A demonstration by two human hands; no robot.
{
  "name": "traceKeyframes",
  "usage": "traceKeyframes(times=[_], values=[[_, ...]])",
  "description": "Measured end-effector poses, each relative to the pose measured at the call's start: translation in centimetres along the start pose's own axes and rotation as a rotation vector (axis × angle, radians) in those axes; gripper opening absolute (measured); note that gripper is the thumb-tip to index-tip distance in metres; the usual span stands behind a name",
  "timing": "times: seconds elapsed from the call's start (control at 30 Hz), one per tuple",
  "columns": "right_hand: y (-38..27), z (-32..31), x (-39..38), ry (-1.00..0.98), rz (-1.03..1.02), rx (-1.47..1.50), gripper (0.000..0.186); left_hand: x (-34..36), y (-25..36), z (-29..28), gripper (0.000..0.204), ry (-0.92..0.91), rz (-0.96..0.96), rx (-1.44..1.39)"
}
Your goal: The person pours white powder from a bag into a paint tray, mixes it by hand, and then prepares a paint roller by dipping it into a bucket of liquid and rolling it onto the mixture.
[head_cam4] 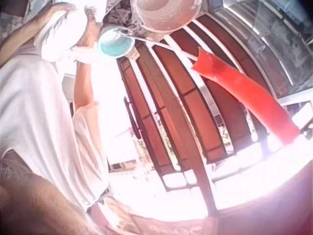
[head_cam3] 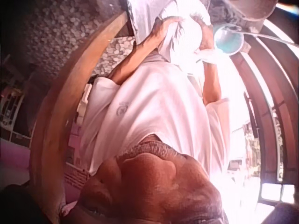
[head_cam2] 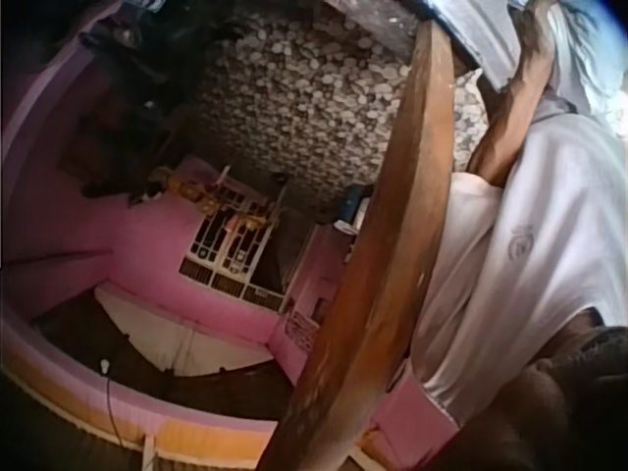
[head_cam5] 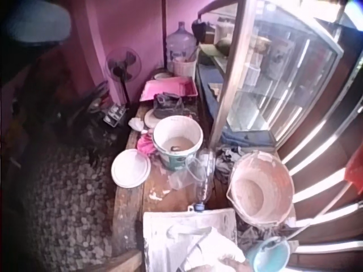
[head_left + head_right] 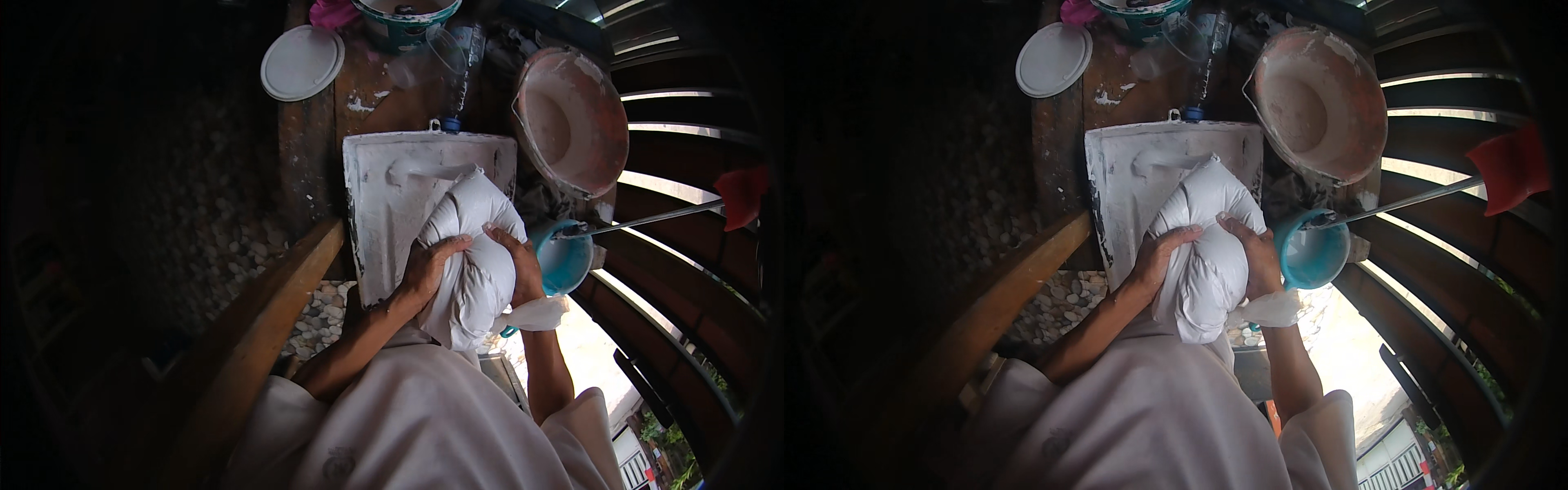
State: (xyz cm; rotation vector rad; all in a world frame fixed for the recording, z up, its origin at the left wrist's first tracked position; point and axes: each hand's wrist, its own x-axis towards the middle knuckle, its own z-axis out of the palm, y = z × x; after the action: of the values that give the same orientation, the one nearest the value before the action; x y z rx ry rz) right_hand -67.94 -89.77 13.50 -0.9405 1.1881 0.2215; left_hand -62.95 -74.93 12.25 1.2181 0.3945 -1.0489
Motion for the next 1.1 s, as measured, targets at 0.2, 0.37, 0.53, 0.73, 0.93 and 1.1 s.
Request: traceKeyframes(times=[0.2, 0.37, 0.53, 0.73, 0.93, 1.1], values=[[-1.4, -1.4, -0.6, 0.017, -0.013, 0.076, 0.043, 0.9, -1.1, 1.7, 0.032, -0.052, 0.031, -0.034], [-2.0, -1.8, -0.5, -0.027, -0.007, 0.010, 0.047, 0.9, 0.4, 2.0, 0.041, -0.139, -0.266, -0.748], [-2.2, -1.3, -1.1, -0.060, 0.061, 0.140, 0.054, 1.5, -1.6, 1.1, 0.040, -0.105, -0.299, -0.445], [-1.7, -1.7, 0.3, -0.119, 0.162, 0.304, 0.055, 1.4, -1.5, 1.6, 0.042, -0.031, -0.074, -0.144], [-2.4, -1.6, 0.3, -0.109, 0.188, 0.229, 0.050, 1.7, -0.9, 3.0, 0.068, 0.072, 0.102, -0.258], [-2.9, -0.8, 0.1, -0.043, 0.125, 0.144, 0.044, 2.7, -0.5, 2.7, 0.045, 0.066, -0.073, -0.121]])
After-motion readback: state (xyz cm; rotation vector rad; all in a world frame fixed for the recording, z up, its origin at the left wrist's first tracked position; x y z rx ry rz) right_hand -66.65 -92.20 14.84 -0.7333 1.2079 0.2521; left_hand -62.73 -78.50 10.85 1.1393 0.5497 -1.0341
